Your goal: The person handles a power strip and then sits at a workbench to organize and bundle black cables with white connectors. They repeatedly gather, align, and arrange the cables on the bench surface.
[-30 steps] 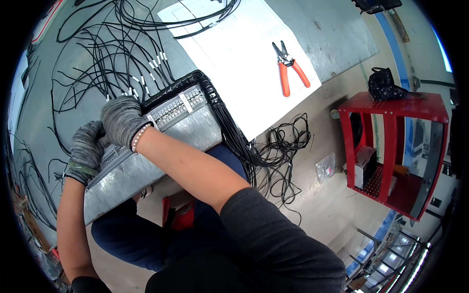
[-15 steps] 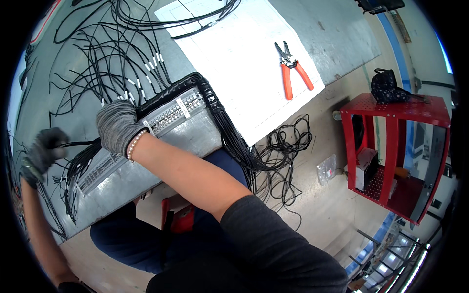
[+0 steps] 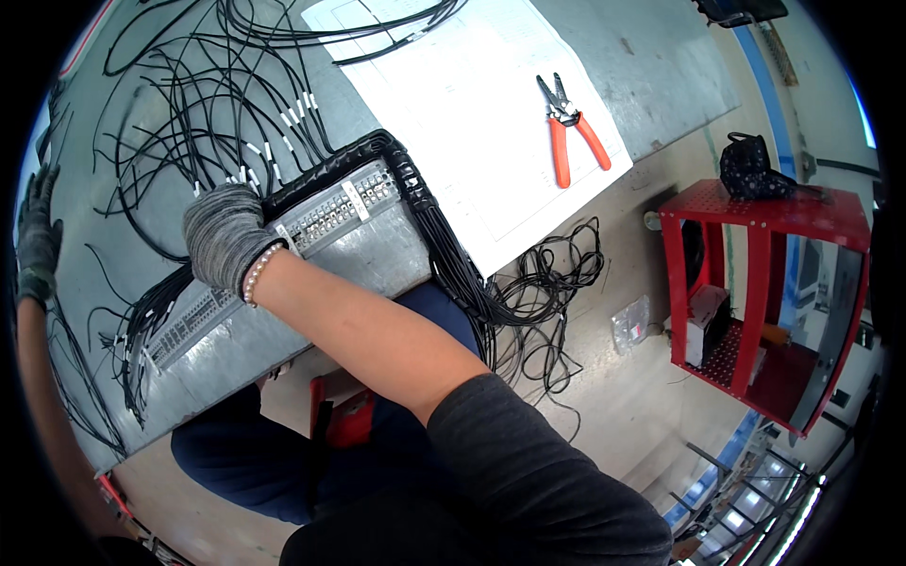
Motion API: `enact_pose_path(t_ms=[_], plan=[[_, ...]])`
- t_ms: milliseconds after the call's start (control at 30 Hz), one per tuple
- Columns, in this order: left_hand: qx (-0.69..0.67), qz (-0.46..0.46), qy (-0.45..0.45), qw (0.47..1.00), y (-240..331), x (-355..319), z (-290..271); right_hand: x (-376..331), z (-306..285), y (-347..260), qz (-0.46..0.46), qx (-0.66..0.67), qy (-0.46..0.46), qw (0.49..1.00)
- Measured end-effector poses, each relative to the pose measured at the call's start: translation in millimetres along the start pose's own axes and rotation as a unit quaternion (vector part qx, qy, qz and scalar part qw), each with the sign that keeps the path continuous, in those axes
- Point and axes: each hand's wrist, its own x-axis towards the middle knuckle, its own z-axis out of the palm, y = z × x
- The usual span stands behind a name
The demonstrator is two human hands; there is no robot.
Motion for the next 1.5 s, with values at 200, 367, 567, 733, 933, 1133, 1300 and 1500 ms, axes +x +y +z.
enact_pose_path(t_ms=[200,367,567,733,933,1133,1300,1500], plan=[[-0.421,0.030,-0.017,0.906,118.2,-53.8,-62.4,-0.5,5.8,1.9,-0.011,-0.005,0.036,0.999],[-0.578,-0.132,-0.033,0.804,134.8,-95.1,-61.4,2.0,4.4,0.2,-0.009,-0.002,0.023,1.000],[-0.671,-0.336,-0.008,0.661,136.3,-163.1,-6.6,3.5,0.9,-1.3,-0.006,-0.017,-0.005,1.000],[-0.678,-0.343,0.017,0.649,154.1,-176.8,-1.3,4.5,6.0,-3.6,-0.028,-0.055,0.008,0.998],[-0.738,-0.395,0.026,0.546,155.9,-157.8,-4.0,-6.0,0.5,-7.7,0.008,0.020,0.013,1.000],[-0.765,-0.330,0.138,0.536,143.0,-178.2,-11.0,-5.4,7.7,-16.4,-0.047,0.049,0.057,0.996],[-0.751,-0.380,0.135,0.523,103.9,-200.3,7.2,-8.3,1.3,-40.0,0.028,0.024,0.038,0.999],[-0.763,-0.490,0.135,0.400,79.1,-224.6,-1.3,-1.7,-2.4,-68.3,0.020,-0.089,0.052,0.994]])
